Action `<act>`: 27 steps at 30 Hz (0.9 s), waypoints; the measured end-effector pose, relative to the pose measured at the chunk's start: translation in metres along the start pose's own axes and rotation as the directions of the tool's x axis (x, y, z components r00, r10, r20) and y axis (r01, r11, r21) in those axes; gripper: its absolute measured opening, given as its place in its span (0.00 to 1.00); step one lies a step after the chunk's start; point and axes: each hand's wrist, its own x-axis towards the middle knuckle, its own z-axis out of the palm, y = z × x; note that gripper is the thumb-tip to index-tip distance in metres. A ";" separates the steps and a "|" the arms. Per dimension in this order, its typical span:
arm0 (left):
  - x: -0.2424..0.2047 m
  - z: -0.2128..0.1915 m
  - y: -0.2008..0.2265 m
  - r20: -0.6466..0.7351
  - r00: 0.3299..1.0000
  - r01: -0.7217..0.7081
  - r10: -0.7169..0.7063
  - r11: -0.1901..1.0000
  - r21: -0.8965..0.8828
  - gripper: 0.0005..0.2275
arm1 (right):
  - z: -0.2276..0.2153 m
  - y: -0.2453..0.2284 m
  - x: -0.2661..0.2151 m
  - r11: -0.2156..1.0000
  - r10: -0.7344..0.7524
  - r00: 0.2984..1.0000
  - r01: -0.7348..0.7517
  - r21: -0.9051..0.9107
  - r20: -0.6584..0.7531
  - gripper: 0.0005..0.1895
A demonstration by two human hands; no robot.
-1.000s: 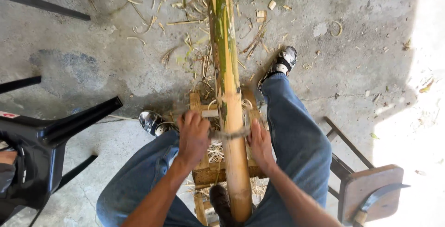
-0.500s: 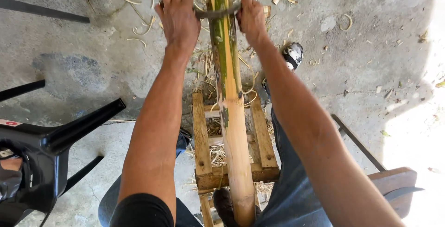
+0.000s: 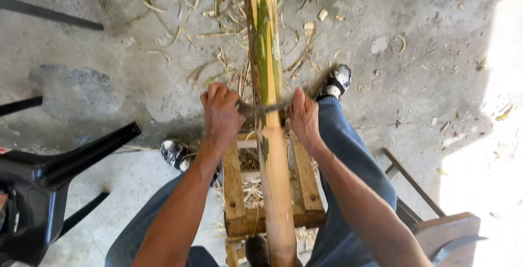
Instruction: Shave and peel the outer layer of a bamboo pole using a drawknife.
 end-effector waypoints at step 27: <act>0.117 0.046 -0.056 -0.101 0.991 0.092 -0.090 0.996 0.007 0.06 | 0.010 -0.015 0.191 0.916 0.328 0.945 -0.314 0.250 -0.016 0.31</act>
